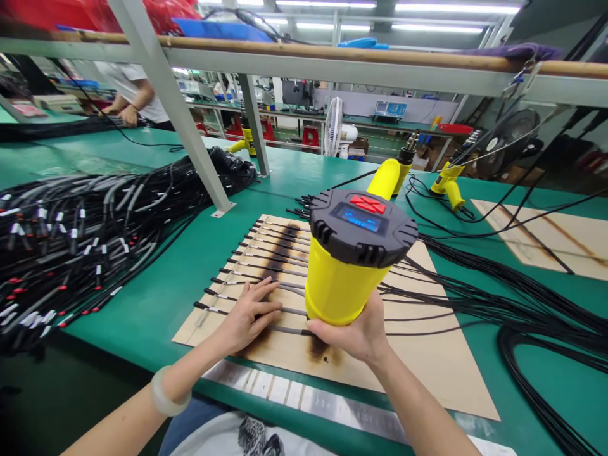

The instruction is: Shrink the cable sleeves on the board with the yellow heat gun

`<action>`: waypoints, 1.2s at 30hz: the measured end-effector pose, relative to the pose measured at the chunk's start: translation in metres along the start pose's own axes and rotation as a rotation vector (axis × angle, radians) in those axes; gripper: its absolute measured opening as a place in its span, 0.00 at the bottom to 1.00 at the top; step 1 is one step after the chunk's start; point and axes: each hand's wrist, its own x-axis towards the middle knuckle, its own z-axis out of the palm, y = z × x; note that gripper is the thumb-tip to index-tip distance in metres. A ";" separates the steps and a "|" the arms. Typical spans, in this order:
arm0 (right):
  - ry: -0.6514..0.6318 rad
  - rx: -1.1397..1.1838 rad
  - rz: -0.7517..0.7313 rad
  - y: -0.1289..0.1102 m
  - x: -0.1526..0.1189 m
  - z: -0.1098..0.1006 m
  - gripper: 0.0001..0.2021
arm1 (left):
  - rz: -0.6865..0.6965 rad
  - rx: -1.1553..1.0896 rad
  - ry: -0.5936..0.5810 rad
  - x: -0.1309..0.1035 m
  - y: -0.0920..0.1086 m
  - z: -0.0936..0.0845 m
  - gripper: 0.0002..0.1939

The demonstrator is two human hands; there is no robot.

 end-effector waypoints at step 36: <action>0.012 0.001 -0.056 0.001 0.002 0.000 0.16 | 0.001 -0.057 0.014 0.003 0.001 0.002 0.13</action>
